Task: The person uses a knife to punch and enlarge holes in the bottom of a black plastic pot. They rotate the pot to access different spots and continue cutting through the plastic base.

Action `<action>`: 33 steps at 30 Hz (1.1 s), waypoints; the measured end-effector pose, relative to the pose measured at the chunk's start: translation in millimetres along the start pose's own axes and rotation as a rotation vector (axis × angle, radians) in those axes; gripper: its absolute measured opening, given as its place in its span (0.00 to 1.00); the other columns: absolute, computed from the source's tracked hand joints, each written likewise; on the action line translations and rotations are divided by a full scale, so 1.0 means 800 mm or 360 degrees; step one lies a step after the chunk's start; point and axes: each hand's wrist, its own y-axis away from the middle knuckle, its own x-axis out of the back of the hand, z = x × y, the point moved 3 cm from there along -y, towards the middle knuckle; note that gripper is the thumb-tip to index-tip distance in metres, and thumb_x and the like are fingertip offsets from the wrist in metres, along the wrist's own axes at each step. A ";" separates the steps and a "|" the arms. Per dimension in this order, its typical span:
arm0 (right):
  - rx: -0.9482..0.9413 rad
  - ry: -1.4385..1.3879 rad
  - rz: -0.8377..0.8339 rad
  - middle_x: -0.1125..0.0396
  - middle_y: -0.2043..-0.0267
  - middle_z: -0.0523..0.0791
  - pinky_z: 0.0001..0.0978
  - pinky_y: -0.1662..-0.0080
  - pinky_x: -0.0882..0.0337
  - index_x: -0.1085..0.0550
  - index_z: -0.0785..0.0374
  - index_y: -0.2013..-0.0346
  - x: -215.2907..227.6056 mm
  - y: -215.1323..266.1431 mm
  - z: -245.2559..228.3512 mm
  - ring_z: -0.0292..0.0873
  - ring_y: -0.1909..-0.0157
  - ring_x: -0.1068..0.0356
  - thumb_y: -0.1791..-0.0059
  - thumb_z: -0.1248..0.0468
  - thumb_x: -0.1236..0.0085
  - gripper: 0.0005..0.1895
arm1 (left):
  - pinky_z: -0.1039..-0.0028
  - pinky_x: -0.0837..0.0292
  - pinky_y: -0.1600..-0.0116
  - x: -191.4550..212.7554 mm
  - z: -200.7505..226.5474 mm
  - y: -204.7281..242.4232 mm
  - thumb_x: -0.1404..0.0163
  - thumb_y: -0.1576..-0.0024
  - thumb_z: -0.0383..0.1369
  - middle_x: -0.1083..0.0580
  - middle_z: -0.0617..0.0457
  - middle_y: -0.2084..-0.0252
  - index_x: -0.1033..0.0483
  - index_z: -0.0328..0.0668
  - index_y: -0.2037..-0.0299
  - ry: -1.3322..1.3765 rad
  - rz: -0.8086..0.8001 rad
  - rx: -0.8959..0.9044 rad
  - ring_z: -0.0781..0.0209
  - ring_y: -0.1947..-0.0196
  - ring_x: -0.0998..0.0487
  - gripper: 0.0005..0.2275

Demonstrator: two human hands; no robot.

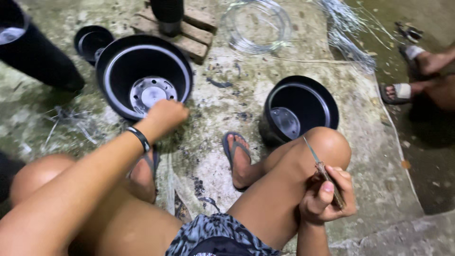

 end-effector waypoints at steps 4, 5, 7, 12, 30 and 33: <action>-0.0052 0.0069 0.0041 0.35 0.66 0.50 0.24 0.67 0.36 0.28 0.78 0.53 0.027 0.001 0.007 0.40 0.68 0.36 0.44 0.58 0.50 0.19 | 0.55 0.23 0.54 -0.007 0.139 -0.043 0.52 0.43 0.30 0.23 0.45 0.58 0.21 0.41 0.61 0.0104 -0.0053 -0.0688 0.49 0.53 0.21 0.07; -0.0046 0.0093 0.0061 0.35 0.66 0.51 0.24 0.68 0.36 0.28 0.78 0.54 0.032 0.002 0.008 0.40 0.69 0.36 0.44 0.58 0.50 0.19 | 0.53 0.25 0.52 -0.008 0.169 -0.055 0.49 0.47 0.31 0.25 0.41 0.53 0.24 0.40 0.52 0.0623 -0.0041 -0.0586 0.42 0.50 0.24 0.13; -0.0047 0.0139 0.0090 0.35 0.66 0.51 0.24 0.68 0.36 0.28 0.77 0.54 0.044 0.004 0.008 0.40 0.69 0.36 0.44 0.58 0.51 0.19 | 0.52 0.29 0.47 -0.009 0.220 -0.091 0.47 0.52 0.30 0.29 0.36 0.47 0.30 0.38 0.42 0.1170 0.0077 -0.0375 0.37 0.45 0.29 0.24; -0.0045 0.0175 0.0160 0.34 0.66 0.52 0.25 0.67 0.36 0.29 0.78 0.54 0.068 0.008 0.011 0.40 0.69 0.36 0.44 0.60 0.51 0.19 | 0.51 0.34 0.39 -0.008 0.290 -0.200 0.53 0.47 0.32 0.26 0.40 0.45 0.27 0.42 0.44 0.0652 0.0955 -0.0553 0.45 0.41 0.27 0.20; -0.0115 0.0147 0.0296 0.34 0.67 0.52 0.23 0.67 0.35 0.29 0.79 0.56 0.108 0.015 0.025 0.40 0.69 0.37 0.45 0.62 0.52 0.17 | 0.52 0.35 0.44 -0.052 0.330 -0.266 0.53 0.46 0.30 0.23 0.50 0.75 0.22 0.47 0.75 0.0464 0.0471 -0.0774 0.50 0.69 0.18 0.08; -0.0115 0.0170 0.0300 0.34 0.64 0.52 0.23 0.67 0.35 0.29 0.79 0.56 0.106 0.016 0.025 0.39 0.69 0.36 0.45 0.62 0.52 0.17 | 0.50 0.36 0.43 -0.055 0.330 -0.265 0.53 0.46 0.30 0.23 0.51 0.76 0.23 0.47 0.74 0.0426 0.0492 -0.0772 0.50 0.70 0.18 0.07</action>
